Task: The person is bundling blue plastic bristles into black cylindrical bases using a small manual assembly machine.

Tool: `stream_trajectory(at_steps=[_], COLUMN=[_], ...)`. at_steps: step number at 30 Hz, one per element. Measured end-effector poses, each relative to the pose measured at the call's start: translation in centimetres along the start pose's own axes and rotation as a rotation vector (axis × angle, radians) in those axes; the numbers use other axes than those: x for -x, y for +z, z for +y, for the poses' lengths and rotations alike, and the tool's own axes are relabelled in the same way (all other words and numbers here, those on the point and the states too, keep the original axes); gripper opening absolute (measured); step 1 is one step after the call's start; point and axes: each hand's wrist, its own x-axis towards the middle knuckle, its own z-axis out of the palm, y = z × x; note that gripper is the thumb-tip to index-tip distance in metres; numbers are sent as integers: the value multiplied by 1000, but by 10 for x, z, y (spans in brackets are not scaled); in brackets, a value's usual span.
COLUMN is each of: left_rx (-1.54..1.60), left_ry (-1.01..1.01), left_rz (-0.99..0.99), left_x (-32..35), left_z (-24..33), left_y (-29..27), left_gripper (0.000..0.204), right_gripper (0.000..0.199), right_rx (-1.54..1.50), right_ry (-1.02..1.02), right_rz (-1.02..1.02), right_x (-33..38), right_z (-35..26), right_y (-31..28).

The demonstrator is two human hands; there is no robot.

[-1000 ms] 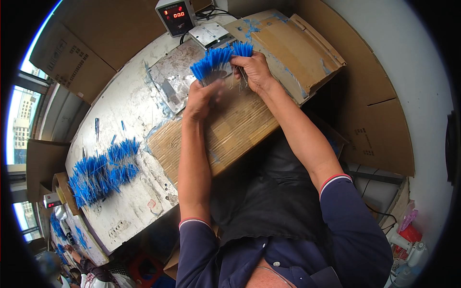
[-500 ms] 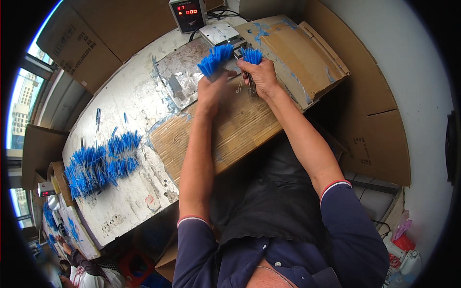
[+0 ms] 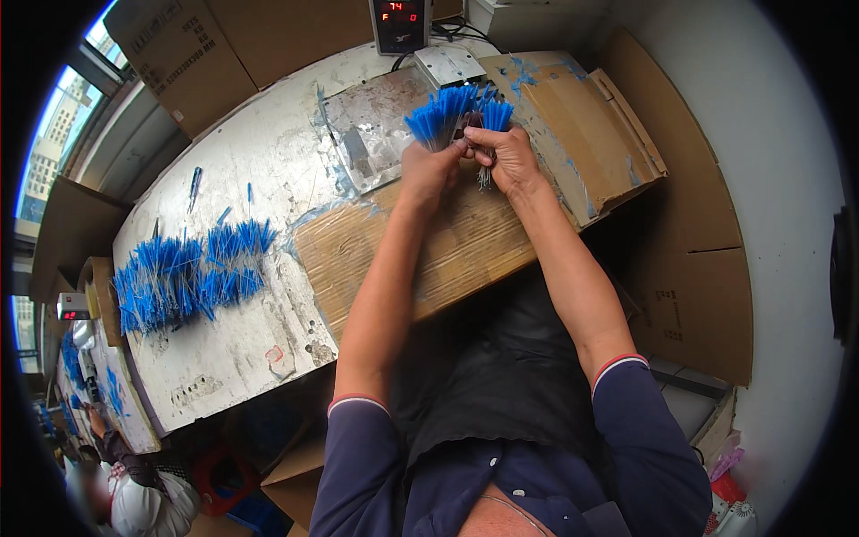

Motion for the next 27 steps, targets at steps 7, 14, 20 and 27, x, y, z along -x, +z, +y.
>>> stream_trajectory(at_steps=[7, 14, 20, 27], left_rx=[-1, -40, 54, -98], left_ry=[-2, -74, 150, 370], left_rz=[-70, 43, 292, 519], left_x=[4, -2, -14, -17], left_z=[6, 0, -14, -21], left_y=[3, 2, -2, -5], left_gripper=[13, 13, 12, 11], right_gripper=[12, 14, 17, 17], right_rx=[39, 98, 262, 457], right_ry=[-1, -170, -80, 16], right_rz=[129, 157, 129, 205], right_x=[2, 2, 4, -21], right_z=[2, 7, 5, -1], right_y=[3, -1, -11, -21])
